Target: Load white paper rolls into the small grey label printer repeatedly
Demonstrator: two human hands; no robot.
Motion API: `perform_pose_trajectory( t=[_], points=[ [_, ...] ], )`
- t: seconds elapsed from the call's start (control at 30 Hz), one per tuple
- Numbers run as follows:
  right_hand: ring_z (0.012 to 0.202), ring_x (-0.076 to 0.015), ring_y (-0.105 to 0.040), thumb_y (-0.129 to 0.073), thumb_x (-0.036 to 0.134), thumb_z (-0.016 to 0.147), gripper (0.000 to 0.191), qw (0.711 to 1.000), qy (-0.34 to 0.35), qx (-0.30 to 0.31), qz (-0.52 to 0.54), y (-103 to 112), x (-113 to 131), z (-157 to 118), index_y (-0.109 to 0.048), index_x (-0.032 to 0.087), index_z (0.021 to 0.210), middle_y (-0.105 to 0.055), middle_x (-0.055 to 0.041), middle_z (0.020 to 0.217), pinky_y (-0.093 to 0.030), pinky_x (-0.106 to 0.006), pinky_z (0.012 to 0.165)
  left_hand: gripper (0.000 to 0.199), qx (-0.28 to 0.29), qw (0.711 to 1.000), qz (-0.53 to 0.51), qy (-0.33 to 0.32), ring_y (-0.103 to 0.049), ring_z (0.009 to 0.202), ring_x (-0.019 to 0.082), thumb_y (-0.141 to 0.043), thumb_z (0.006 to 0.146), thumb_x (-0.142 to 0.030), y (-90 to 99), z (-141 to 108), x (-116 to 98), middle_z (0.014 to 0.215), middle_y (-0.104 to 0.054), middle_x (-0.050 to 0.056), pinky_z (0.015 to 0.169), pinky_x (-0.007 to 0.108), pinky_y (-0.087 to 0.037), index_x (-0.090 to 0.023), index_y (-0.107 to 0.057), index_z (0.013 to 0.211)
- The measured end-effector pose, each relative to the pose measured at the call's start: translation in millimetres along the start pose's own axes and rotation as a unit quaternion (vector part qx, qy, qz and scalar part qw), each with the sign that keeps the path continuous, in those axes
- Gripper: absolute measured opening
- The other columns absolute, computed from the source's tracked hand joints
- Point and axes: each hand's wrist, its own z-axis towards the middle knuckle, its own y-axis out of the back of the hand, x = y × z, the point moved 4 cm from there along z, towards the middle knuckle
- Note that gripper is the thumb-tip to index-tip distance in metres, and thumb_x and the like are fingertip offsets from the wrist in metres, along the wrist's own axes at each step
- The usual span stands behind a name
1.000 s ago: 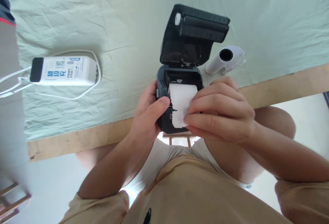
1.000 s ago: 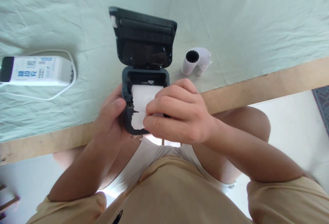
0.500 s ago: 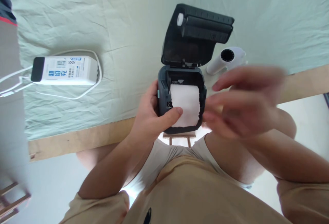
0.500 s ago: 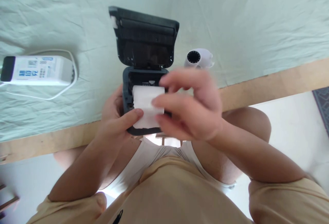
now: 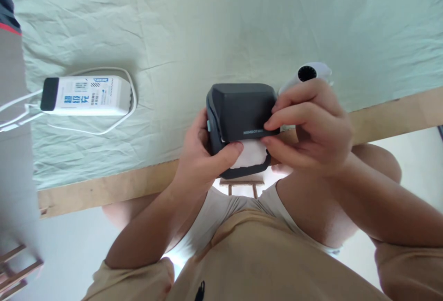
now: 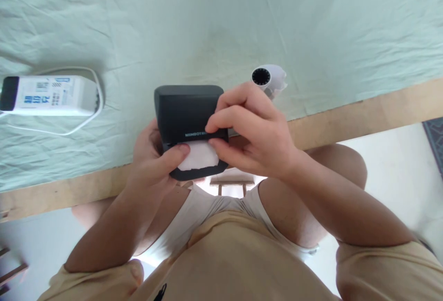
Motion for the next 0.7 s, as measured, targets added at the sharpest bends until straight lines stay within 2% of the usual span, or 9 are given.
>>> perform_pose_trajectory(
  t=[0.1, 0.2, 0.27, 0.3, 0.37, 0.47, 0.57, 0.63, 0.7],
  points=[
    [0.088, -0.0188, -0.070, -0.071, 0.022, 0.103, 0.011, 0.999, -0.013, 0.042, 0.017, -2.3, -0.4, -0.8, -0.068, 0.029, 0.111, -0.068, -0.0049, 0.106, -0.063, -0.039, 0.067, 0.053, 0.021, 0.999, -0.038, -0.006, -0.084, 0.116, 0.034, -0.095, 0.082, -0.029, -1.5, -2.5, 0.5, 0.119, -0.085, 0.009, 0.092, 0.043, -0.073, -0.022, -0.072, 0.130],
    [0.088, -0.0183, -0.069, -0.072, 0.025, 0.103, 0.022, 0.998, -0.054, 0.018, 0.034, -1.2, -3.6, -5.0, -0.067, 0.030, 0.123, -0.068, -0.0057, 0.113, -0.062, -0.034, 0.061, 0.051, 0.032, 0.998, -0.054, -0.022, -0.084, 0.122, 0.037, -0.090, 0.091, -0.044, -0.6, -2.7, 6.2, 0.123, -0.086, 0.012, 0.087, 0.042, -0.075, -0.021, -0.070, 0.133],
    [0.086, -0.0161, -0.069, -0.073, 0.028, 0.103, 0.037, 0.989, -0.124, 0.022, 0.073, -3.1, -7.9, -10.1, -0.064, 0.033, 0.138, -0.069, -0.0071, 0.134, -0.061, -0.031, 0.060, 0.048, 0.043, 0.996, -0.068, -0.050, -0.085, 0.118, 0.037, -0.087, 0.095, -0.047, 1.6, -1.0, 11.3, 0.121, -0.086, 0.013, 0.081, 0.040, -0.075, -0.021, -0.070, 0.131],
    [0.083, -0.0140, -0.070, -0.072, 0.029, 0.104, 0.045, 0.980, -0.168, 0.042, 0.102, -5.6, -10.3, -13.3, -0.060, 0.036, 0.147, -0.066, -0.0076, 0.149, -0.062, -0.030, 0.060, 0.047, 0.053, 0.993, -0.080, -0.073, -0.086, 0.115, 0.037, -0.085, 0.096, -0.050, 2.5, -0.1, 13.0, 0.120, -0.086, 0.013, 0.076, 0.038, -0.075, -0.021, -0.070, 0.130],
    [0.076, -0.0094, -0.068, -0.070, 0.032, 0.106, 0.059, 0.951, -0.241, 0.093, 0.172, -11.1, -13.8, -19.3, -0.049, 0.041, 0.160, -0.055, -0.0071, 0.170, -0.062, -0.028, 0.058, 0.045, 0.083, 0.991, -0.076, -0.071, -0.086, 0.116, 0.036, -0.084, 0.099, -0.047, 2.3, 1.4, 18.2, 0.124, -0.086, 0.013, 0.077, 0.038, -0.074, -0.022, -0.070, 0.133],
    [0.077, -0.0098, -0.073, -0.069, 0.037, 0.108, 0.066, 0.916, -0.279, 0.151, 0.248, -16.0, -16.1, -22.8, -0.039, 0.047, 0.166, -0.059, -0.0038, 0.168, -0.060, -0.024, 0.054, 0.044, 0.061, 0.994, -0.068, -0.062, -0.085, 0.118, 0.036, -0.083, 0.100, -0.047, 1.8, 2.2, 19.4, 0.127, -0.085, 0.013, 0.081, 0.040, -0.074, -0.023, -0.070, 0.135],
    [0.078, -0.0113, -0.076, -0.067, 0.036, 0.109, 0.064, 0.912, -0.282, 0.166, 0.248, -17.1, -19.6, -21.7, -0.039, 0.046, 0.166, -0.063, -0.0044, 0.165, -0.060, -0.025, 0.053, 0.046, 0.029, 0.997, -0.056, -0.050, -0.086, 0.110, 0.036, -0.085, 0.098, -0.049, -2.1, 0.3, 12.9, 0.122, -0.085, 0.013, 0.078, 0.042, -0.073, -0.022, -0.071, 0.133],
    [0.075, -0.0108, -0.076, -0.067, 0.034, 0.108, 0.063, 0.918, -0.278, 0.158, 0.235, -17.1, -22.5, -21.0, -0.040, 0.041, 0.165, -0.063, -0.0073, 0.165, -0.060, -0.025, 0.052, 0.049, 0.009, 0.999, -0.040, -0.025, -0.086, 0.096, 0.033, -0.088, 0.096, -0.049, -3.0, -1.6, 7.4, 0.108, -0.085, 0.010, 0.070, 0.039, -0.069, -0.023, -0.072, 0.134],
    [0.074, -0.0104, -0.076, -0.068, 0.035, 0.108, 0.062, 0.919, -0.274, 0.158, 0.237, -18.2, -25.1, -21.7, -0.041, 0.038, 0.164, -0.064, -0.0094, 0.163, -0.061, -0.024, 0.053, 0.053, 0.014, 1.000, -0.024, 0.011, -0.082, 0.080, 0.029, -0.090, 0.095, -0.050, -2.3, -3.7, 2.9, 0.089, -0.080, 0.004, 0.062, 0.037, -0.064, -0.025, -0.071, 0.138]
  ],
)
